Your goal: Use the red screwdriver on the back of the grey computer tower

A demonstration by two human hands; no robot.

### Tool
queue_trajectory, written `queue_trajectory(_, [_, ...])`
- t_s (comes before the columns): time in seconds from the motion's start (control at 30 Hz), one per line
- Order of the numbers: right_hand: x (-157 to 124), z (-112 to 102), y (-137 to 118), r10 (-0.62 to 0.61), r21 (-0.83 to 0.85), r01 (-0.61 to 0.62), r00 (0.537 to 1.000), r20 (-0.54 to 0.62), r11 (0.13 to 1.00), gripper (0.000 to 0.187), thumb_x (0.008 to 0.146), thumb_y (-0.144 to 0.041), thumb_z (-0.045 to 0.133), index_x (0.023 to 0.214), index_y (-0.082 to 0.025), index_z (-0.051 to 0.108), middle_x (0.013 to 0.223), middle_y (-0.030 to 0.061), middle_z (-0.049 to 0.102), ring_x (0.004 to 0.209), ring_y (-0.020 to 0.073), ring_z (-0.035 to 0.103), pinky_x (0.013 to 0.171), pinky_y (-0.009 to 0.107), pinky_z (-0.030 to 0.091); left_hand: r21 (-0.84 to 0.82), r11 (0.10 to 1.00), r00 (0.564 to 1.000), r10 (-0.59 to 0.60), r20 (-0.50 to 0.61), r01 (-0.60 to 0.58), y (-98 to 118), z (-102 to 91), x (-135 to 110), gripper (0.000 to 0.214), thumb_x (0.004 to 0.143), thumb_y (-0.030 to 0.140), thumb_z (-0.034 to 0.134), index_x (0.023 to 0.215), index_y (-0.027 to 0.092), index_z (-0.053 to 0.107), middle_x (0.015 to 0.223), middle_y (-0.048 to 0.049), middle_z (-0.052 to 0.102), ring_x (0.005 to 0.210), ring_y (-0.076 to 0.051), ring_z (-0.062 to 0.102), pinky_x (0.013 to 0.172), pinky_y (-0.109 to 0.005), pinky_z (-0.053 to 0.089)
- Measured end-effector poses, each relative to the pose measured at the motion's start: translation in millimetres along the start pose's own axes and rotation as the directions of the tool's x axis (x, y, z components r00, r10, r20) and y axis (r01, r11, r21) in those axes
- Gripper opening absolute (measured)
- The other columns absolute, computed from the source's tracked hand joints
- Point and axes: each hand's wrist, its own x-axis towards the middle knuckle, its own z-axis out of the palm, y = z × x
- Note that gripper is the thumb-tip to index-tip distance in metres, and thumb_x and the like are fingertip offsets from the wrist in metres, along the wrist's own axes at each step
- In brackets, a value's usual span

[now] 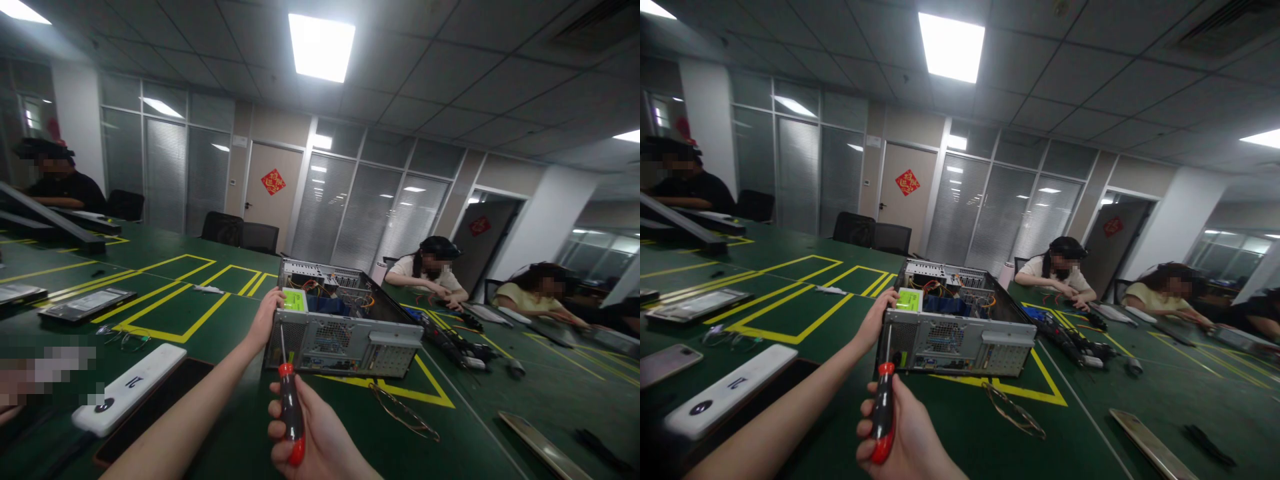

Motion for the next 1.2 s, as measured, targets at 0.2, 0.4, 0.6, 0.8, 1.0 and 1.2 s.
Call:
queue_trajectory(0.2, [-2, 8, 2, 0.012, 0.053, -0.008, 0.997, -0.076, 0.999, 0.037, 0.096, -0.032, 0.043, 0.071, -0.008, 0.057, 0.050, 0.0002, 0.050, 0.042, 0.0031, 0.043, 0.037, 0.008, 0.030, -0.003, 1.000, 1.000, -0.009, 0.001, 0.009, -3, -0.7, 1, 0.038, 0.093, 0.043, 0.029, 0.073, 0.020, 0.053, 0.108, -0.0088, 0.061, 0.128, -0.023, 0.044, 0.114, -0.040, 0.029])
queue_trajectory(0.4, [-4, 15, 4, -0.036, 0.098, 0.048, 0.992, -0.124, 0.994, 0.039, 0.096, -0.036, 0.038, 0.080, -0.008, 0.059, 0.061, 0.0052, 0.061, 0.057, 0.0129, 0.061, 0.056, 0.022, 0.050, -0.004, 1.000, 1.000, 0.014, -0.002, -0.014, -5, -0.3, 0, 0.039, 0.093, 0.044, 0.030, 0.075, 0.020, 0.054, 0.107, -0.0086, 0.060, 0.126, -0.022, 0.046, 0.115, -0.039, 0.029])
queue_trajectory(0.6, [-5, 5, 2, 0.057, -0.014, -0.057, 0.998, -0.001, 0.998, 0.043, 0.096, -0.045, 0.032, 0.096, -0.013, 0.061, 0.062, 0.0031, 0.059, 0.047, 0.0120, 0.053, 0.043, 0.019, 0.039, -0.003, 1.000, 1.000, 0.005, 0.002, -0.005, -3, -0.7, 0, 0.038, 0.093, 0.043, 0.029, 0.074, 0.020, 0.053, 0.108, -0.0088, 0.060, 0.127, -0.022, 0.045, 0.115, -0.039, 0.029])
queue_trajectory(0.8, [-8, 6, 3, 0.031, 0.063, -0.031, 1.000, 0.001, 0.998, 0.011, 0.087, -0.019, 0.056, 0.078, -0.013, 0.057, 0.061, 0.0014, 0.057, 0.045, 0.0044, 0.044, 0.039, 0.010, 0.028, -0.009, 1.000, 1.000, -0.008, 0.013, 0.008, -4, -0.5, 2, 0.037, 0.093, 0.043, 0.029, 0.073, 0.020, 0.052, 0.106, -0.0090, 0.059, 0.127, -0.022, 0.044, 0.115, -0.039, 0.028])
queue_trajectory(1.0, [-7, 8, 6, -0.013, 0.097, 0.023, 0.994, -0.104, 0.995, 0.015, 0.089, -0.020, 0.054, 0.078, -0.011, 0.057, 0.059, 0.0023, 0.056, 0.048, 0.0060, 0.048, 0.041, 0.011, 0.037, -0.009, 1.000, 1.000, -0.007, 0.025, 0.008, -2, -1.2, 1, 0.037, 0.093, 0.043, 0.029, 0.074, 0.021, 0.052, 0.106, -0.0091, 0.059, 0.127, -0.022, 0.044, 0.115, -0.039, 0.028])
queue_trajectory(1.2, [-7, 8, 8, -0.039, 0.101, 0.052, 0.992, -0.123, 0.994, 0.033, 0.094, -0.035, 0.040, 0.085, -0.010, 0.058, 0.063, 0.0036, 0.060, 0.054, 0.0128, 0.058, 0.049, 0.022, 0.046, 0.003, 1.000, 1.000, 0.008, 0.005, -0.008, -3, -1.0, 0, 0.039, 0.094, 0.042, 0.029, 0.074, 0.020, 0.054, 0.108, -0.0084, 0.061, 0.127, -0.021, 0.045, 0.114, -0.039, 0.030])
